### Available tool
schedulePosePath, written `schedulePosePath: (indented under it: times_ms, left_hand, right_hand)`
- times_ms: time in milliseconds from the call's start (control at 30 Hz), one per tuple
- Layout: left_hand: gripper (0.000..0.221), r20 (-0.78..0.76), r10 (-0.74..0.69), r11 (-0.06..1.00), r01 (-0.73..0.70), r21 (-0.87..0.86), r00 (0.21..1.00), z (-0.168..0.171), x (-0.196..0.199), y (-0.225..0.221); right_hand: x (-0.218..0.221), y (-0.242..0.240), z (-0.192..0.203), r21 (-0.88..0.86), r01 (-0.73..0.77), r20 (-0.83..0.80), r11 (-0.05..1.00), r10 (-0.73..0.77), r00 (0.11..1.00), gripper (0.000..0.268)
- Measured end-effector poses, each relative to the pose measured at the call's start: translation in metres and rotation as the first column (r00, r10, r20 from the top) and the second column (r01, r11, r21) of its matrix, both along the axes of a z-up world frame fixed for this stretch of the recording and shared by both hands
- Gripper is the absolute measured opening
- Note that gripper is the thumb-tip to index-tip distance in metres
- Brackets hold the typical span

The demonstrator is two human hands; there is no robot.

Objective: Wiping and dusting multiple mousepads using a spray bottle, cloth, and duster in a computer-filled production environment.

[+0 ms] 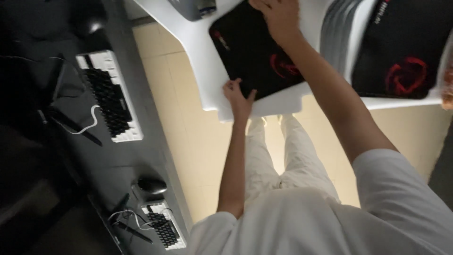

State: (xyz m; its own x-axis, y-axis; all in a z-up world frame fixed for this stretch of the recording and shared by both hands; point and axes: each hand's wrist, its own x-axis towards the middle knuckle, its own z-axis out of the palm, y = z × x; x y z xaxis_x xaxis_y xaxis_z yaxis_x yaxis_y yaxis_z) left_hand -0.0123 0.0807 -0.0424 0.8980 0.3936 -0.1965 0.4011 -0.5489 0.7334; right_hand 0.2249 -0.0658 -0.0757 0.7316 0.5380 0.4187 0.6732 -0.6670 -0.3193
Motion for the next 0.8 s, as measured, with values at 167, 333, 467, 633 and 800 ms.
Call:
schedulePosePath:
  times_ms: [167,333,467,633,800]
  left_hand:
    - [0.04,0.098,0.052,0.996,-0.059,0.061,0.994,-0.021,0.016,-0.016]
    - [0.05,0.1,0.11,0.93,-0.067,-0.362,0.989,0.028,0.04,-0.057]
    - [0.063,0.136,0.092,0.762,0.018,-0.647,0.986,0.089,0.039,-0.102]
    - [0.067,0.186,0.025,0.581,0.137,-0.803,0.982,0.141,0.027,-0.173]
    - [0.067,0.178,-0.092,0.476,0.2,-0.857,0.98,0.145,0.048,-0.229]
  right_hand:
    - [-0.016,-0.007,0.07,0.015,-0.148,-0.303,0.989,0.146,0.942,0.015]
    - [-0.076,-0.083,0.082,0.389,0.074,-0.457,0.918,0.123,0.881,0.043]
    - [-0.127,-0.169,0.09,0.341,0.705,-0.936,0.622,0.295,0.192,0.035]
    - [-0.164,-0.247,0.118,0.685,0.256,-0.712,0.682,0.554,0.431,0.058]
    - [-0.219,-0.339,0.0,0.526,0.701,-0.733,0.482,0.675,0.087,0.042]
